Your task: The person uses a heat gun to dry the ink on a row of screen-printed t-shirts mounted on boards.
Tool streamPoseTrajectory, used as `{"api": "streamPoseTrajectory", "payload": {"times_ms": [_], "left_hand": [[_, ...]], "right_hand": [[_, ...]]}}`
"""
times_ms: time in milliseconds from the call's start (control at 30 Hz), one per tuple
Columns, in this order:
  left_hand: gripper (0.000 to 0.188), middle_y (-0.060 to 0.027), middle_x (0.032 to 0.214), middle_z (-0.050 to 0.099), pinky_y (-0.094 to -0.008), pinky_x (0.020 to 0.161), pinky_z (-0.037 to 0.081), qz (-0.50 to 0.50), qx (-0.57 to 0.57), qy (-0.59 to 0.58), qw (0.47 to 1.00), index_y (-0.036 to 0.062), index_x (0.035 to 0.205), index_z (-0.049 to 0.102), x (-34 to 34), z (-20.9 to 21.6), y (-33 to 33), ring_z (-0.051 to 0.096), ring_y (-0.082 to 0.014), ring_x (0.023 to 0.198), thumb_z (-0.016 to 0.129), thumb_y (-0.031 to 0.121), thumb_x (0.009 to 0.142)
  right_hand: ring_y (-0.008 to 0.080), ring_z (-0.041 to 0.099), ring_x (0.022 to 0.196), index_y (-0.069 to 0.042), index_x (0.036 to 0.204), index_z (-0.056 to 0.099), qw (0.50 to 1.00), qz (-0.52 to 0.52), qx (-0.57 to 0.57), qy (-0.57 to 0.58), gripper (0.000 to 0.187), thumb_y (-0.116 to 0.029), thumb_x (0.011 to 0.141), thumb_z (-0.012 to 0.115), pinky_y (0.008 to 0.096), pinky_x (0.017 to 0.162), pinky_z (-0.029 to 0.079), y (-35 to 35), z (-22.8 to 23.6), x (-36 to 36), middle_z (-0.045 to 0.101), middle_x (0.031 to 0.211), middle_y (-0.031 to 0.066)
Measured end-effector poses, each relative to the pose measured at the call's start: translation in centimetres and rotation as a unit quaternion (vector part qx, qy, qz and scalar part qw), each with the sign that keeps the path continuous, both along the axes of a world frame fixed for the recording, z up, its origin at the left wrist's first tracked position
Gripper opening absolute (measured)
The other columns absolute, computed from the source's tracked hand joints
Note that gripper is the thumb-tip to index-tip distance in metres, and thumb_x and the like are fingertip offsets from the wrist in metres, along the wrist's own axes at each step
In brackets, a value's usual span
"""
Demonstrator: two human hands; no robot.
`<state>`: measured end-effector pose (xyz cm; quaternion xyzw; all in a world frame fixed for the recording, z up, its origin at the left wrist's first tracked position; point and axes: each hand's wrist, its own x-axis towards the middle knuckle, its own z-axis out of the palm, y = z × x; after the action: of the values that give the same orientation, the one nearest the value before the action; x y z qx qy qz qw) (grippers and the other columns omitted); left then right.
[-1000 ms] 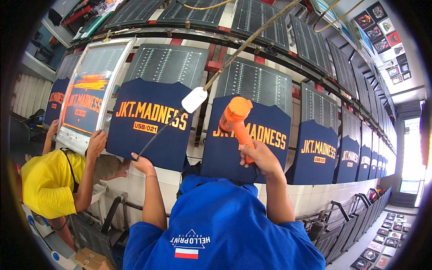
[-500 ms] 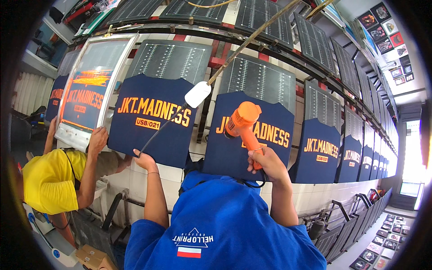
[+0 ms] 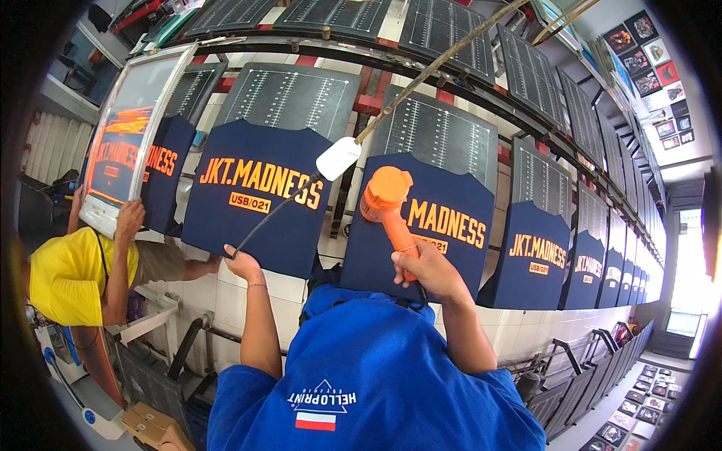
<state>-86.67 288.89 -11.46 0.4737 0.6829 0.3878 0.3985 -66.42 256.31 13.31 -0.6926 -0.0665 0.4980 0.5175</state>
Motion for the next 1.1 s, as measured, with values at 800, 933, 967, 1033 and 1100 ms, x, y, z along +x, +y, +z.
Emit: {"api": "streamPoseTrajectory", "payload": {"times_ms": [800,933,967,1033,1100], "left_hand": [[0.056,-0.0273,0.111,0.065,-0.0382,0.082,0.058,0.012,-0.014,-0.017,1.000,-0.0158,0.117,0.055,0.1,0.2,0.0,0.068,-0.0347,0.095,0.041,0.036,0.103],[0.059,-0.0275,0.109,0.066,-0.0394,0.083,0.057,0.020,-0.033,0.003,0.999,-0.0158,0.114,0.057,0.5,0.9,-0.3,0.068,-0.0358,0.095,0.040,0.039,0.103],[0.060,-0.0276,0.108,0.066,-0.0403,0.083,0.056,0.025,-0.036,0.005,0.999,-0.0161,0.112,0.059,0.4,0.7,-0.1,0.068,-0.0363,0.094,0.040,0.040,0.103],[0.062,-0.0280,0.106,0.067,-0.0415,0.083,0.055,0.025,-0.033,0.020,0.999,-0.0162,0.108,0.061,0.3,0.3,-0.2,0.068,-0.0374,0.094,0.041,0.043,0.102],[0.064,-0.0283,0.105,0.068,-0.0424,0.084,0.054,0.021,-0.021,0.048,0.998,-0.0159,0.106,0.062,0.5,1.5,-0.6,0.068,-0.0384,0.094,0.042,0.044,0.101]], "right_hand": [[0.0108,0.063,0.066,-0.003,0.103,0.053,0.998,-0.047,0.028,-0.028,0.027,-0.026,0.094,0.063,0.0241,0.057,0.050,0.6,-1.5,2.9,0.058,0.076,0.0019],[0.0111,0.063,0.065,-0.003,0.103,0.054,0.998,-0.027,0.048,0.003,0.026,-0.026,0.094,0.062,0.0234,0.054,0.050,0.3,-1.0,1.6,0.059,0.076,0.0023],[0.0112,0.063,0.065,-0.002,0.101,0.054,0.998,-0.015,0.051,0.019,0.027,-0.027,0.094,0.062,0.0236,0.053,0.049,-0.2,-1.0,1.6,0.059,0.076,0.0026],[0.0115,0.063,0.064,-0.002,0.099,0.055,0.997,0.010,0.059,0.052,0.028,-0.029,0.094,0.062,0.0240,0.052,0.049,-1.4,-1.3,1.6,0.059,0.075,0.0034],[0.0110,0.062,0.063,-0.002,0.099,0.055,0.999,0.000,0.025,0.030,0.027,-0.028,0.095,0.061,0.0235,0.053,0.048,-2.6,-0.1,0.8,0.059,0.075,0.0032]]}}
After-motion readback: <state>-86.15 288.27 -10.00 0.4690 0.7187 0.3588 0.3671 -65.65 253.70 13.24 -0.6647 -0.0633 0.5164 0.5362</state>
